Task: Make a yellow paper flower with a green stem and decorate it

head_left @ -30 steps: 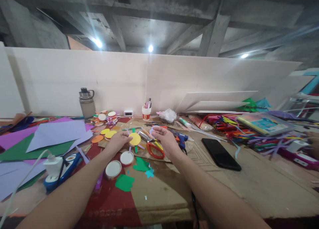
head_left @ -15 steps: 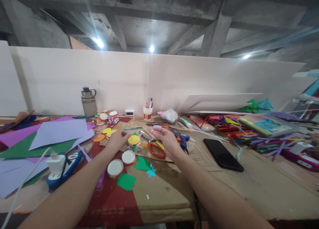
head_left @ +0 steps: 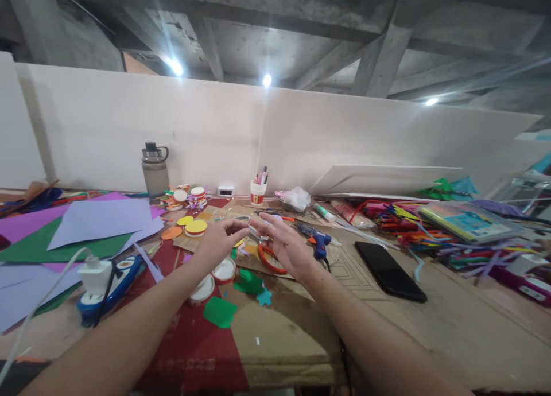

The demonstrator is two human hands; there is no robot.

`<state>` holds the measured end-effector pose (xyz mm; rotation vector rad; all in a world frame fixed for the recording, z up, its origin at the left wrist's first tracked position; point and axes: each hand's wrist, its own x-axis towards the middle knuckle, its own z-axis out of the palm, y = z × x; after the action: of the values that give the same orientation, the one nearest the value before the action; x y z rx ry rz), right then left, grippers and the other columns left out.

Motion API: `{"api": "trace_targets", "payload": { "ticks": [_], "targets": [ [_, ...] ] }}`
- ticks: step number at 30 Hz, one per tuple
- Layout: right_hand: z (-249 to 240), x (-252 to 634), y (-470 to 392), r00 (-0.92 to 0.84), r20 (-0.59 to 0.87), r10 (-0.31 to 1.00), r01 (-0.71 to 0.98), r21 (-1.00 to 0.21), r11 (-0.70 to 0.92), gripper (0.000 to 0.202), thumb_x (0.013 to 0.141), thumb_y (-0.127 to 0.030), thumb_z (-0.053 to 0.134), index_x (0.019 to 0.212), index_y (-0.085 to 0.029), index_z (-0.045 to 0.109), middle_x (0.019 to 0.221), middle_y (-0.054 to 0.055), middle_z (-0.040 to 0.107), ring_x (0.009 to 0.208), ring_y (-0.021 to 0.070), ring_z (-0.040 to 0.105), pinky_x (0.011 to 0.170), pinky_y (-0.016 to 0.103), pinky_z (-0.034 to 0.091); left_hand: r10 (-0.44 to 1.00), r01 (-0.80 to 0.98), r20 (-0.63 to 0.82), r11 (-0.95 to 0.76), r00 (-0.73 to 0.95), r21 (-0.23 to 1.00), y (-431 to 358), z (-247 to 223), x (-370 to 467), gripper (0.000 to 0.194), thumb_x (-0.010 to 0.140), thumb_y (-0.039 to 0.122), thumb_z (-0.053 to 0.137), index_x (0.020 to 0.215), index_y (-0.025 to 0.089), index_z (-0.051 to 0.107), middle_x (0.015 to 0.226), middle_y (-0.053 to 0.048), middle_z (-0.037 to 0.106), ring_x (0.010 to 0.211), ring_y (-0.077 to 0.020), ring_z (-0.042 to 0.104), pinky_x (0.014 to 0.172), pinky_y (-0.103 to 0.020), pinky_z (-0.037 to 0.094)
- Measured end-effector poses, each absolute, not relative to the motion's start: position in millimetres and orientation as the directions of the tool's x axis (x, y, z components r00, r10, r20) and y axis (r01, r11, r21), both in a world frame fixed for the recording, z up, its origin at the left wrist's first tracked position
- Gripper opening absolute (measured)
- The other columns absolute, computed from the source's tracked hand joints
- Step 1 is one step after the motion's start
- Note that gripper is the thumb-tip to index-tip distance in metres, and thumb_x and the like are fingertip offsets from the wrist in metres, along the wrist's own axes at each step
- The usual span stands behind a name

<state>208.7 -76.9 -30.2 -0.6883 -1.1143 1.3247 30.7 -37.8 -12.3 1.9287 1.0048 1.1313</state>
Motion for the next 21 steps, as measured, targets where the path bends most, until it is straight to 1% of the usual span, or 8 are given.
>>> {"api": "trace_targets", "payload": {
  "ticks": [3, 5, 8, 12, 15, 19, 21],
  "targets": [
    [-30, 205, -81, -0.122, 0.263, 0.957, -0.339, -0.917, 0.209, 0.043, 0.076, -0.042, 0.07, 0.117, -0.028, 0.062, 0.121, 0.006, 0.067, 0.113, 0.0226, 0.059, 0.093, 0.037, 0.044, 0.875, 0.254, 0.366, -0.45, 0.316, 0.856, -39, -12, 32, 0.028, 0.075, 0.043, 0.067, 0.086, 0.019, 0.074, 0.084, -0.004, 0.074, 0.077, -0.0203, 0.064, 0.069, -0.028, 0.046],
    [-29, 203, -84, -0.141, 0.288, 0.947, -0.306, -0.923, 0.235, 0.049, 0.075, -0.042, 0.072, 0.12, -0.03, 0.06, 0.125, 0.006, 0.065, 0.121, 0.0224, 0.055, 0.101, 0.039, 0.04, 0.883, 0.258, 0.356, -0.437, 0.305, 0.862, -39, -13, 31, 0.029, 0.076, 0.044, 0.066, 0.086, 0.018, 0.074, 0.083, -0.004, 0.074, 0.076, -0.0204, 0.064, 0.068, -0.029, 0.045],
    [-28, 199, -88, -0.191, 0.304, 0.933, -0.291, -0.926, 0.242, 0.057, 0.072, -0.04, 0.076, 0.124, -0.031, 0.056, 0.132, 0.005, 0.062, 0.128, 0.0212, 0.051, 0.108, 0.04, 0.035, 0.891, 0.304, 0.366, -0.438, 0.268, 0.846, -37, -14, 30, 0.03, 0.077, 0.046, 0.064, 0.081, 0.017, 0.073, 0.076, -0.004, 0.072, 0.073, -0.0203, 0.063, 0.067, -0.029, 0.043],
    [-29, 196, -89, -0.208, 0.282, 0.937, -0.28, -0.935, 0.219, 0.061, 0.069, -0.04, 0.079, 0.124, -0.03, 0.055, 0.132, 0.007, 0.061, 0.126, 0.0228, 0.052, 0.106, 0.044, 0.038, 0.881, 0.362, 0.412, -0.472, 0.234, 0.804, -37, -14, 29, 0.026, 0.076, 0.044, 0.064, 0.073, 0.019, 0.069, 0.069, -0.003, 0.069, 0.068, -0.0196, 0.059, 0.064, -0.029, 0.04],
    [-28, 197, -90, -0.204, 0.289, 0.935, -0.291, -0.93, 0.224, 0.059, 0.069, -0.039, 0.079, 0.123, -0.03, 0.056, 0.129, 0.008, 0.064, 0.122, 0.0223, 0.056, 0.104, 0.043, 0.04, 0.854, 0.398, 0.458, -0.521, 0.247, 0.756, -37, -14, 29, 0.019, 0.076, 0.038, 0.063, 0.072, 0.02, 0.068, 0.069, -0.003, 0.067, 0.067, -0.0193, 0.057, 0.065, -0.029, 0.038],
    [-29, 197, -89, -0.209, 0.311, 0.927, -0.291, -0.925, 0.245, 0.055, 0.07, -0.038, 0.078, 0.121, -0.03, 0.057, 0.127, 0.007, 0.065, 0.123, 0.0221, 0.055, 0.105, 0.042, 0.038, 0.816, 0.403, 0.497, -0.579, 0.296, 0.709, -36, -14, 28, 0.013, 0.077, 0.029, 0.059, 0.072, 0.021, 0.069, 0.068, -0.001, 0.066, 0.066, -0.0181, 0.055, 0.065, -0.029, 0.037],
    [-29, 197, -88, -0.215, 0.32, 0.923, -0.3, -0.921, 0.249, 0.055, 0.071, -0.038, 0.076, 0.122, -0.028, 0.057, 0.127, 0.007, 0.065, 0.125, 0.0226, 0.054, 0.106, 0.042, 0.036, 0.812, 0.391, 0.502, -0.583, 0.296, 0.712, -37, -13, 27, 0.013, 0.076, 0.027, 0.058, 0.069, 0.021, 0.067, 0.065, 0.0, 0.063, 0.063, -0.017, 0.053, 0.064, -0.028, 0.037]
  ]
}}
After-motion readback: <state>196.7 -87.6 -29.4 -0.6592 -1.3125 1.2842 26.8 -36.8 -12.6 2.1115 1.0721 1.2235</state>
